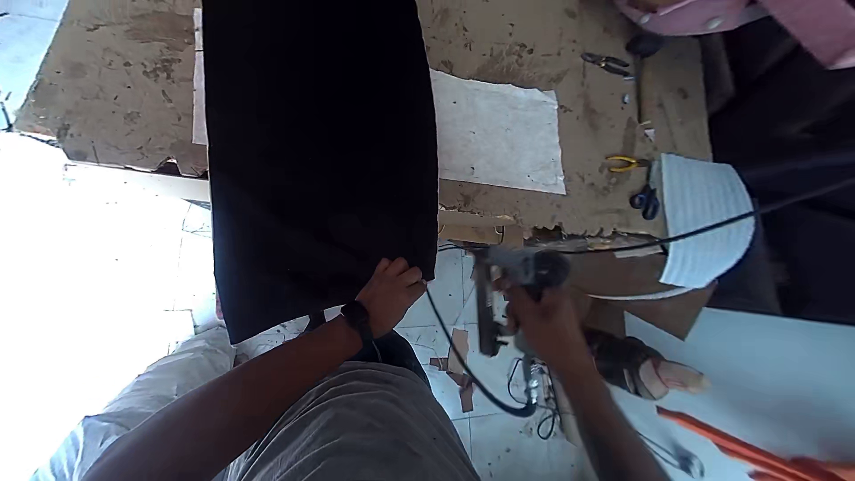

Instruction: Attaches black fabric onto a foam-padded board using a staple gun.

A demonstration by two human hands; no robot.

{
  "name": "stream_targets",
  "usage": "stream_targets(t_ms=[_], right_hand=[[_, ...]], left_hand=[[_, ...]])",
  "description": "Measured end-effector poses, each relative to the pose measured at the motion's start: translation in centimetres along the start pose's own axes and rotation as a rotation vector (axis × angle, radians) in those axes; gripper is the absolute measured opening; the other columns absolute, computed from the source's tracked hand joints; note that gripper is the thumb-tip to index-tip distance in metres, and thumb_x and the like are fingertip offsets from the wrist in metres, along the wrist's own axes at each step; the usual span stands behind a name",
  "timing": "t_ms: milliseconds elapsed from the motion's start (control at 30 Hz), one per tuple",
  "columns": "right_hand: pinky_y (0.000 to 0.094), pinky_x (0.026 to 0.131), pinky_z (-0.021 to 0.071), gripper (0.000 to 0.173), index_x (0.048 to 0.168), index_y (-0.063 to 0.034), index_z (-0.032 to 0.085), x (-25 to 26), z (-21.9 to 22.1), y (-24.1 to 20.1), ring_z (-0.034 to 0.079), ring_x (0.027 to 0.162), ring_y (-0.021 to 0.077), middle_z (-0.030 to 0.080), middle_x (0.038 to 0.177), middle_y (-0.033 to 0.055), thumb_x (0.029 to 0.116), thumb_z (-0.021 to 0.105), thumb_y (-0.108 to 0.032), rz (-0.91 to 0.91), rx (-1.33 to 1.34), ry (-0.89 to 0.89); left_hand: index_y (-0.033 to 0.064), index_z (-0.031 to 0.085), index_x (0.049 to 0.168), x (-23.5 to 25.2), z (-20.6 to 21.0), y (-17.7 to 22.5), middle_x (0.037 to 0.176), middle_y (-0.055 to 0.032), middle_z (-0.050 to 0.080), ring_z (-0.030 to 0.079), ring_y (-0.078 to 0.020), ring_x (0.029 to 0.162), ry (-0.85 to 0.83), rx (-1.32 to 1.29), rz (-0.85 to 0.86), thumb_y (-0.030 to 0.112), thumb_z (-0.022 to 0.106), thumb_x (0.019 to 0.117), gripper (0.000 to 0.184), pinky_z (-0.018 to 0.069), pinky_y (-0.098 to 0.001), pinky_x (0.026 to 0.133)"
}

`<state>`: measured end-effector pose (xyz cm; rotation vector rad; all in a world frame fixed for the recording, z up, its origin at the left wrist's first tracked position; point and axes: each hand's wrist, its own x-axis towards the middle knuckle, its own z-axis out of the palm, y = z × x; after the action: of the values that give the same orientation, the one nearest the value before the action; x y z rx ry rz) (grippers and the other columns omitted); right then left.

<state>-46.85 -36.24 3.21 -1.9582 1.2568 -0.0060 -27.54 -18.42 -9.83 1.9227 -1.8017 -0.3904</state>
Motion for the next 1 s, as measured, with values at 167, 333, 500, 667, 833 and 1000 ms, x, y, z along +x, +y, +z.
stream_targets(t_ms=[167,333,500,667,833,1000], right_hand=[[0.0385,0.045,0.0552,0.028,0.103,-0.0173,0.073,-4.8,5.3,-0.6,0.06,0.046,0.0187,0.062,0.059,0.0029,0.1013,0.057,-0.04,0.054,0.027,-0.063],[0.0373,0.048,0.0568,0.025,0.103,-0.0194,0.069,-4.9,5.9,-1.0,0.062,0.048,0.0166,0.063,0.06,0.001,0.101,0.059,-0.042,0.068,-0.053,-0.08],[0.0375,0.046,0.0548,0.023,0.102,-0.0215,0.066,-4.6,6.4,-1.1,0.06,0.047,0.0136,0.061,0.06,-0.0022,0.0999,0.058,-0.043,0.024,-0.161,-0.062],[0.0389,0.048,0.0547,0.026,0.106,-0.0201,0.061,-4.0,6.4,-2.4,0.06,0.049,0.0132,0.06,0.062,-0.0029,0.1008,0.056,-0.046,0.019,-0.335,-0.094],[0.0394,0.052,0.0567,0.029,0.11,-0.0189,0.06,-3.9,5.5,-3.5,0.063,0.052,0.0154,0.063,0.064,-0.0003,0.1023,0.056,-0.047,0.077,-0.306,-0.174],[0.0403,0.05,0.0584,0.036,0.109,-0.0073,0.064,-3.6,2.4,0.1,0.064,0.05,0.0235,0.065,0.063,0.0092,0.1028,0.057,-0.042,0.137,0.136,-0.063]], left_hand=[[0.0231,0.076,0.112,-0.2,0.1,-0.1,0.103,0.0035,0.064,0.056,-0.0189,0.101,0.057,-0.009,0.0,0.019,0.055,0.1024,0.023,0.0457,-0.0406,0.087],[0.0228,0.077,0.111,-0.3,0.0,-0.1,0.103,0.003,0.064,0.056,-0.02,0.099,0.082,-0.021,0.007,0.018,0.058,0.1007,0.022,0.045,-0.0417,0.086],[0.0247,0.075,0.113,-0.1,0.5,-0.3,0.102,0.004,0.062,0.055,-0.0185,0.1,0.039,-0.018,-0.012,0.02,0.052,0.1046,0.025,0.0441,-0.0392,0.087],[0.024,0.076,0.109,0.1,1.0,-0.5,0.101,0.0029,0.063,0.056,-0.0192,0.099,0.068,-0.033,-0.028,0.02,0.054,0.1035,0.023,0.0455,-0.0396,0.086],[0.0239,0.078,0.112,-1.0,-1.2,-0.5,0.104,0.0035,0.065,0.057,-0.0174,0.105,0.149,-0.198,-0.041,0.019,0.059,0.1003,0.023,0.0473,-0.0393,0.092],[0.0201,0.072,0.126,-13.3,-11.8,-6.3,0.135,-0.0009,0.066,0.054,-0.0214,0.136,0.603,-0.168,-0.388,0.03,0.068,0.0967,0.032,0.0448,-0.0481,0.115]])
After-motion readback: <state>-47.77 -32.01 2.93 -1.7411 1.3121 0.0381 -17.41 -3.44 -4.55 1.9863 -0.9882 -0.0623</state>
